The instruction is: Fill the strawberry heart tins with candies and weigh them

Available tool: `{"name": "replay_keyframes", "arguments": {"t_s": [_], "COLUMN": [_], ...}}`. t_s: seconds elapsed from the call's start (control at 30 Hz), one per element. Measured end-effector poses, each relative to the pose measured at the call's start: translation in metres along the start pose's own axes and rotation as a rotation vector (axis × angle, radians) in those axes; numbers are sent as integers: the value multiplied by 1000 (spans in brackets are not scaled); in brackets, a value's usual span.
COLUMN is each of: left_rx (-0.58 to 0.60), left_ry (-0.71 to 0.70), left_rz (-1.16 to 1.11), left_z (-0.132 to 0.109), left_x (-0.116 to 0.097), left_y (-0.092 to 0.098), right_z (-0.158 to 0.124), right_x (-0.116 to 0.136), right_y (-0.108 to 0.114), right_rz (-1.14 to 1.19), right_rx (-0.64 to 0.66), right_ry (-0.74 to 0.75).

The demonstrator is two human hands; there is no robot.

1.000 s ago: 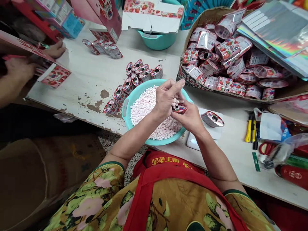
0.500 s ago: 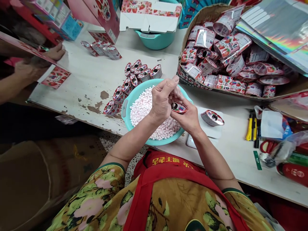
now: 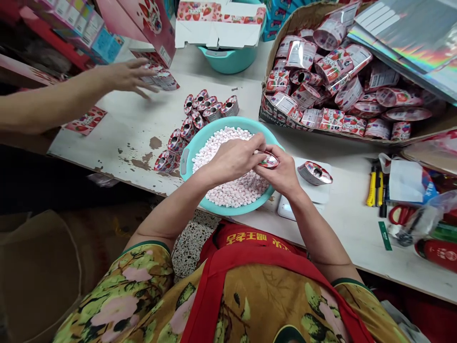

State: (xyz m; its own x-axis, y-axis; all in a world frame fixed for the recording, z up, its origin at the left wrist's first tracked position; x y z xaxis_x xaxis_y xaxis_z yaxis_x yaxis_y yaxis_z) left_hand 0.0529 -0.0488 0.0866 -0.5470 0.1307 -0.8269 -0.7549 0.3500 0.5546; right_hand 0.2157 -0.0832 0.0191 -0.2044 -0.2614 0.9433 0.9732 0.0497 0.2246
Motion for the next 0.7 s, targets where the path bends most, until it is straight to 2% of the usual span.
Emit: {"name": "replay_keyframes", "arguments": {"t_s": [0.07,0.13,0.23,0.3,0.47,0.6,0.7], "left_rx": [88,191,298,306,175,-51,-165], "left_ry": [-59,-139,-240,-272,-269,-100,24], "left_rz": [217,334,367,325,13,-329,-513], "left_z": [1,3,7,9,8,7,6], "left_x": [-2,-4,-3,-1,6,11,14], "left_y": [5,13,22,24,18,16,18], "right_z": [0,0,1,2,3,-1,-5], "right_x": [-3,-6,-7,-7,-3,-5,-8], "right_y": [-3,-5,-8,-10,-13,-7,-2], "right_rz": [41,78,89,92,148,270,319], "right_rx": [13,15,24,26,30,19,-3], "right_ry": [12,17,26,37,10,-24,-53]}}
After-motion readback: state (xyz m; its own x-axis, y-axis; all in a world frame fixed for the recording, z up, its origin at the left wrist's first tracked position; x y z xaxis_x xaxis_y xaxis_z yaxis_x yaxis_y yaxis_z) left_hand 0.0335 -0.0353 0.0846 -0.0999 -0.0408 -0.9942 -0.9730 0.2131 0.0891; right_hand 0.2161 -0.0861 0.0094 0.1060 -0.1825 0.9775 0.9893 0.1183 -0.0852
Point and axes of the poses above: each hand's wrist, its own z-axis towards the middle knuckle, its own y-axis out of the back of the hand, x = y × z, the point moved 1 cm from there along z, towards the middle knuckle, and after that the axes turned 8 degrees about y, right-handed, at the moved point
